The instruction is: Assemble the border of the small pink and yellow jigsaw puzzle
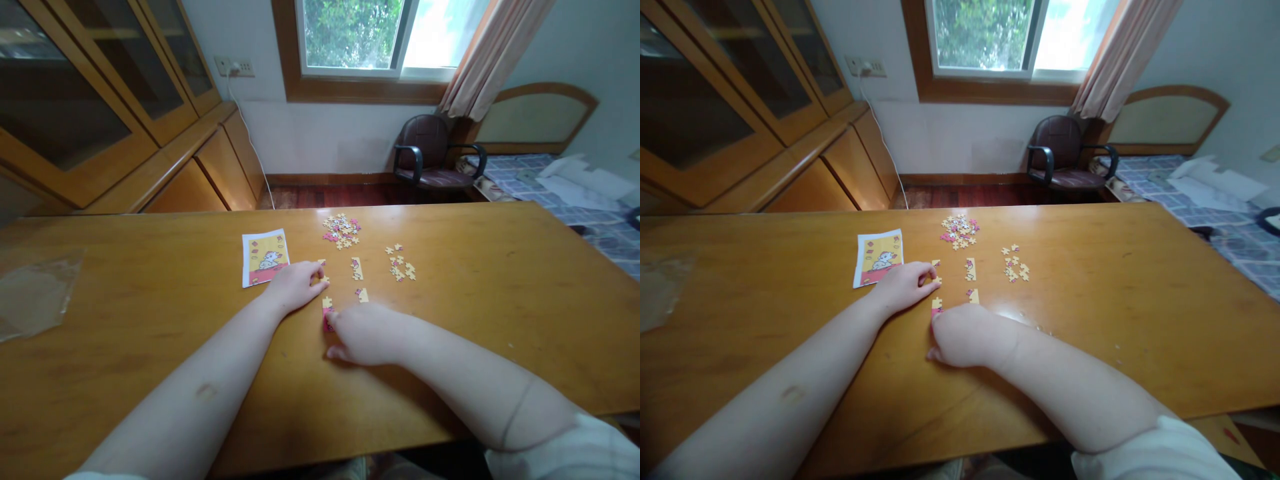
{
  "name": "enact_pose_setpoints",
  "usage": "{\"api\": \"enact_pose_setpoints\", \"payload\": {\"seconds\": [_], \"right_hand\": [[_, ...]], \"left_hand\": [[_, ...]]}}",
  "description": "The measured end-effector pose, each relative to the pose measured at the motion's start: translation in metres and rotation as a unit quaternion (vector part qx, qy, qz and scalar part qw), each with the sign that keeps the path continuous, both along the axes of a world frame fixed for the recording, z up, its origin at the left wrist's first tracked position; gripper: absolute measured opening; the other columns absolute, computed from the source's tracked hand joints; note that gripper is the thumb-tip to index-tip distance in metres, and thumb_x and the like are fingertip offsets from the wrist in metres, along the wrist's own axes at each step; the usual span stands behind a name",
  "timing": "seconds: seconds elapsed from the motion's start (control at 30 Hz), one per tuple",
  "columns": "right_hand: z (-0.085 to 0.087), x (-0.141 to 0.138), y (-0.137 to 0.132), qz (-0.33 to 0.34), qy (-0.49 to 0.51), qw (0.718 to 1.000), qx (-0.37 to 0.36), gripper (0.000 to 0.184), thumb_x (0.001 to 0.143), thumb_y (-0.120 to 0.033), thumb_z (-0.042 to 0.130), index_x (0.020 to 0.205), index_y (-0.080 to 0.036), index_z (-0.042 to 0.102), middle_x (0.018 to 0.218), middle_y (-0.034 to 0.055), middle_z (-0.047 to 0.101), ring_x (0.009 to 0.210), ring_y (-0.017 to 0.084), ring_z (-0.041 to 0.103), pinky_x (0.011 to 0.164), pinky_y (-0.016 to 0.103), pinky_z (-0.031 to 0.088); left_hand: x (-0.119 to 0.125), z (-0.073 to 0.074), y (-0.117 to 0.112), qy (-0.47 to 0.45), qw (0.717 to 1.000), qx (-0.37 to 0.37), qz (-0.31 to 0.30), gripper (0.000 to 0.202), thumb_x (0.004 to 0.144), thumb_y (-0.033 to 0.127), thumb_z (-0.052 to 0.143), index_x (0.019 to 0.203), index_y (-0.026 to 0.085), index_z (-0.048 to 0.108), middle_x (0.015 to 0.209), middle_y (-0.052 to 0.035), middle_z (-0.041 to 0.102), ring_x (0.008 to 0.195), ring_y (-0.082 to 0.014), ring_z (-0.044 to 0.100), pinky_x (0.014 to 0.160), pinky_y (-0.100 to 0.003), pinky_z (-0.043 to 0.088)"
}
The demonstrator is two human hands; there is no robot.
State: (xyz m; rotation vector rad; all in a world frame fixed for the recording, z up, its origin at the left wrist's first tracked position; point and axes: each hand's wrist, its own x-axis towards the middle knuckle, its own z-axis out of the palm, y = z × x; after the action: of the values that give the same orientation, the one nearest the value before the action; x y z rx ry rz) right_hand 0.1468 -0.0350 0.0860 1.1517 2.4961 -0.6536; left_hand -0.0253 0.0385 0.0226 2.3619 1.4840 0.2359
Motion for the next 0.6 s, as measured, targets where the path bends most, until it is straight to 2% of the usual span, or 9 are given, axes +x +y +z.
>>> {"api": "enact_pose_setpoints", "payload": {"seconds": [0.13, 0.23, 0.4, 0.6], "right_hand": [[0.003, -0.001, 0.001, -0.003, -0.007, 1.0, -0.006, 0.048, 0.083, -0.047, 0.053, 0.113, -0.01, 0.061, 0.092, 0.0181, 0.071, 0.086, 0.031, 0.069, 0.072, 0.04, 0.053], [0.006, -0.002, 0.001, -0.006, -0.013, 1.0, -0.012, 0.047, 0.083, -0.046, 0.053, 0.113, -0.01, 0.062, 0.094, 0.0182, 0.071, 0.088, 0.031, 0.068, 0.073, 0.039, 0.053], [0.005, -0.002, 0.001, -0.009, -0.014, 1.0, -0.01, 0.044, 0.083, -0.046, 0.054, 0.11, -0.012, 0.063, 0.094, 0.0171, 0.072, 0.087, 0.031, 0.068, 0.072, 0.038, 0.052], [-0.004, 0.001, 0.001, -0.004, 0.005, 0.999, 0.039, 0.039, 0.084, -0.044, 0.051, 0.105, -0.013, 0.063, 0.088, 0.0151, 0.071, 0.082, 0.029, 0.069, 0.07, 0.036, 0.052]], "left_hand": [[-0.001, 0.0, 0.0, -0.006, 1.0, -0.009, -0.013, 0.015, 0.08, 0.031, 0.051, 0.089, 0.024, 0.061, 0.073, 0.0008, 0.062, 0.066, -0.0162, 0.056, 0.056, -0.026, 0.032], [-0.001, 0.001, -0.001, 0.001, 1.0, -0.004, -0.02, 0.019, 0.075, 0.025, 0.051, 0.092, 0.024, 0.06, 0.074, 0.0012, 0.062, 0.065, -0.0161, 0.056, 0.055, -0.026, 0.031], [0.0, 0.003, -0.001, 0.007, 1.0, -0.006, -0.017, 0.016, 0.076, 0.028, 0.05, 0.089, 0.024, 0.059, 0.075, 0.0007, 0.063, 0.065, -0.0163, 0.056, 0.055, -0.027, 0.031], [0.0, 0.004, -0.001, 0.013, 1.0, -0.011, -0.013, 0.016, 0.076, 0.029, 0.049, 0.088, 0.024, 0.058, 0.076, 0.0005, 0.063, 0.065, -0.0166, 0.056, 0.056, -0.027, 0.032]]}}
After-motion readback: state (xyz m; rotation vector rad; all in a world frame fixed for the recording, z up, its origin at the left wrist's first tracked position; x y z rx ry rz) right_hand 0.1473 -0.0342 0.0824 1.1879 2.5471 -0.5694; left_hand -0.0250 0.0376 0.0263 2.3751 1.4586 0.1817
